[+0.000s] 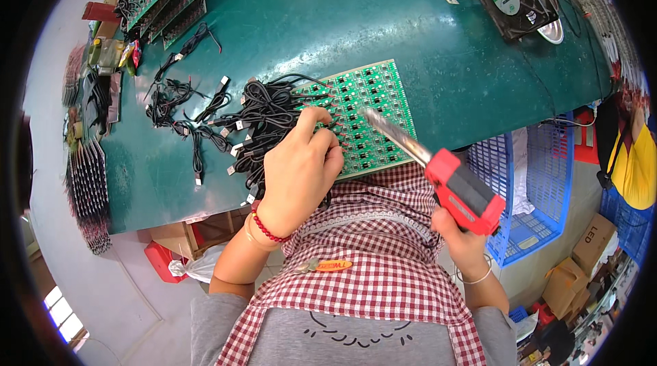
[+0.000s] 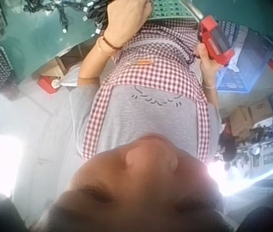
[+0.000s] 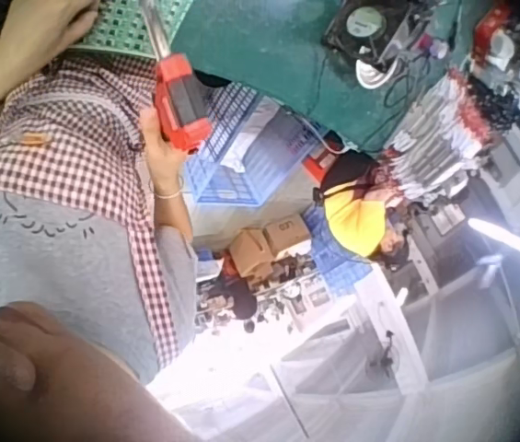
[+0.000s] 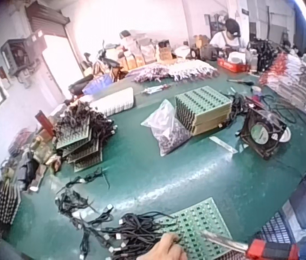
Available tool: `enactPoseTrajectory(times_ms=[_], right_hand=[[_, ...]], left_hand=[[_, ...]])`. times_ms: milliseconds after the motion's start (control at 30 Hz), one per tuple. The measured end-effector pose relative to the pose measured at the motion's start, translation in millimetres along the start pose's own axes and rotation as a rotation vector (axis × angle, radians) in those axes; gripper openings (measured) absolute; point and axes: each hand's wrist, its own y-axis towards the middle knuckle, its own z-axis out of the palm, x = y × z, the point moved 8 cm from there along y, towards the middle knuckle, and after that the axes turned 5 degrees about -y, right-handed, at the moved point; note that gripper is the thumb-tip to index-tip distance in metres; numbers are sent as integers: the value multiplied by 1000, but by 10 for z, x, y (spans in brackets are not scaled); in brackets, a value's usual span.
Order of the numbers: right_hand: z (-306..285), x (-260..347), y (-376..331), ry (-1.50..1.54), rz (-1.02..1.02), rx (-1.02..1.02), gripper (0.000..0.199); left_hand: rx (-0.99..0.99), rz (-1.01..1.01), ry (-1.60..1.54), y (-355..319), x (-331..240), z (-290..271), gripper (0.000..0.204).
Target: The person positions the wires of USB cables onto a circuit board by hand and solders them in place using a soldering gun.
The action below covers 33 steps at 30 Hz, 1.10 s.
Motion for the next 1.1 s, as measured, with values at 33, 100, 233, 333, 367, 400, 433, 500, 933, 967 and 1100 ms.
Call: enactPoseTrajectory(times_ms=[33,100,233,333,367,400,433,500,933,967,1100], right_hand=[[-63,-117,-97,-5,23,6,42],[-70,-175,-200,22,79,37,41],[-44,-256,-281,1,69,63,32],[-76,-396,-353,33,114,85,23],[-71,-396,-351,35,113,86,23],[-63,-397,-346,5,119,89,22],[-56,-397,-341,-25,125,91,22],[-48,-384,-329,-28,121,93,23],[-45,-301,-317,0,56,113,16],[-15,-275,-306,1,55,112,16],[68,-84,-236,46,31,74,32]], left_hand=[[2,0,-1,-2,-4,10,7],[-52,-3,22,-17,-28,-6,6],[-48,-16,59,-31,-49,45,6],[-24,-19,100,-30,-55,73,6],[-18,-21,115,-30,-55,85,6],[-13,-23,130,-30,-55,91,6],[-13,-23,131,-31,-56,86,6],[-8,-24,119,-37,-58,86,6],[3,-18,161,-45,-39,114,7],[4,-18,164,-45,-42,118,8],[15,-21,166,-44,-48,124,8]])
